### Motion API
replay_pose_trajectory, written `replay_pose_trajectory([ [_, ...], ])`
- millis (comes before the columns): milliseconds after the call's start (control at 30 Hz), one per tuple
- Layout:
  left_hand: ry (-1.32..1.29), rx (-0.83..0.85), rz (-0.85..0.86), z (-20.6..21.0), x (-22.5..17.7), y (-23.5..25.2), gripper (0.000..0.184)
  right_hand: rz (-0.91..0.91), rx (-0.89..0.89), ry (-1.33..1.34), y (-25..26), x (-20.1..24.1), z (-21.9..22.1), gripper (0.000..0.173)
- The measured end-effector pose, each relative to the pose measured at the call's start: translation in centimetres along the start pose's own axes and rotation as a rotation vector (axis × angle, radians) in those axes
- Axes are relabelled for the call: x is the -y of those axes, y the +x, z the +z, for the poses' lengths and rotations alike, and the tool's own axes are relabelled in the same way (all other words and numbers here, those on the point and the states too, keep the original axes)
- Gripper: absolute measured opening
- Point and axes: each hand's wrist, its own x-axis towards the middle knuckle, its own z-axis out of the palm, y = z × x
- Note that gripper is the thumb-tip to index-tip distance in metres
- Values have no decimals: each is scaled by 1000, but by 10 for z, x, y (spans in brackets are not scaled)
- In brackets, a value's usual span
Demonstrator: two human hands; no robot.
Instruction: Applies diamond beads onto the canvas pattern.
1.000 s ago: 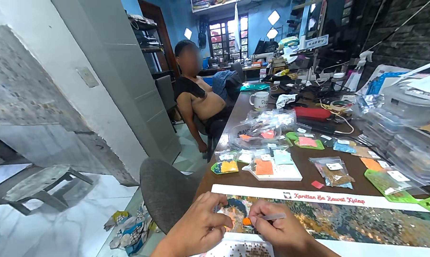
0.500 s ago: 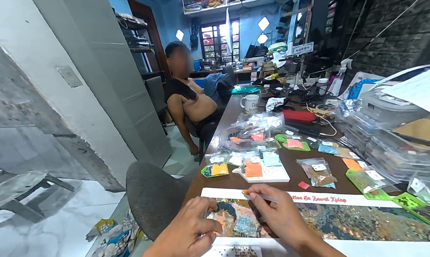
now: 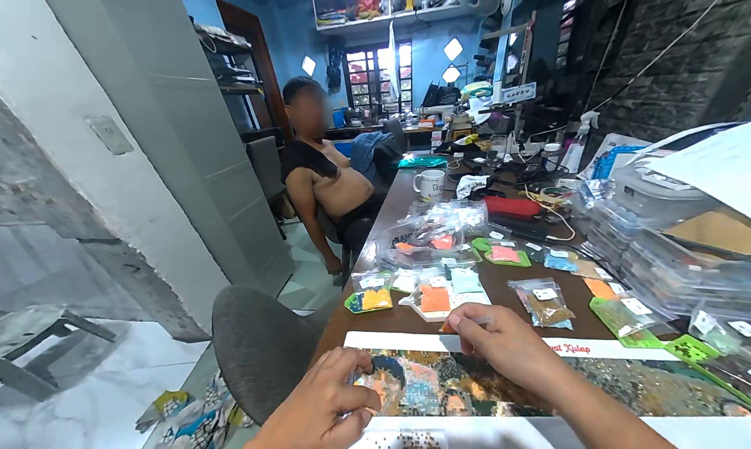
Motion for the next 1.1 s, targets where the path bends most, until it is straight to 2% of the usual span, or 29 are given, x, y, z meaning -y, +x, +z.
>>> replay_pose_trajectory([
  [200,7,-12,15,0,1,-1,39,160,-94,300,10,-8,-12,23],
  [300,6,3,5,-1,-1,0,39,231,-106,368,16,-17,-21,20],
  [400,3,14,-6,-3,-2,1,39,233,-109,390,19,-24,-30,25],
  [467,2,22,-8,-3,-2,0,40,194,-158,290,16,-19,-36,36],
  [533,-11,30,-15,-3,-3,1,39,106,-240,58,7,-8,-47,43],
  [633,-21,37,-17,-4,-3,1,39,-77,-289,-249,-8,3,-63,37],
  [667,-22,40,-18,-4,-3,1,39,-52,-249,-254,-10,6,-67,35],
  [700,-24,42,-18,-4,-3,2,38,39,-187,-193,-9,8,-70,37],
  [767,-40,53,-28,-5,-4,2,37,238,-80,148,1,-3,-70,43],
  [800,-50,63,-36,-6,-5,3,37,320,-89,373,9,-16,-69,42],
  [867,-61,81,-55,-8,-8,4,36,446,-221,781,22,-41,-68,32],
  [967,-64,95,-67,-10,-9,4,36,469,-372,1129,31,-61,-70,30],
  [1100,-61,110,-67,-11,-9,5,38,447,-414,1252,32,-68,-72,33],
])
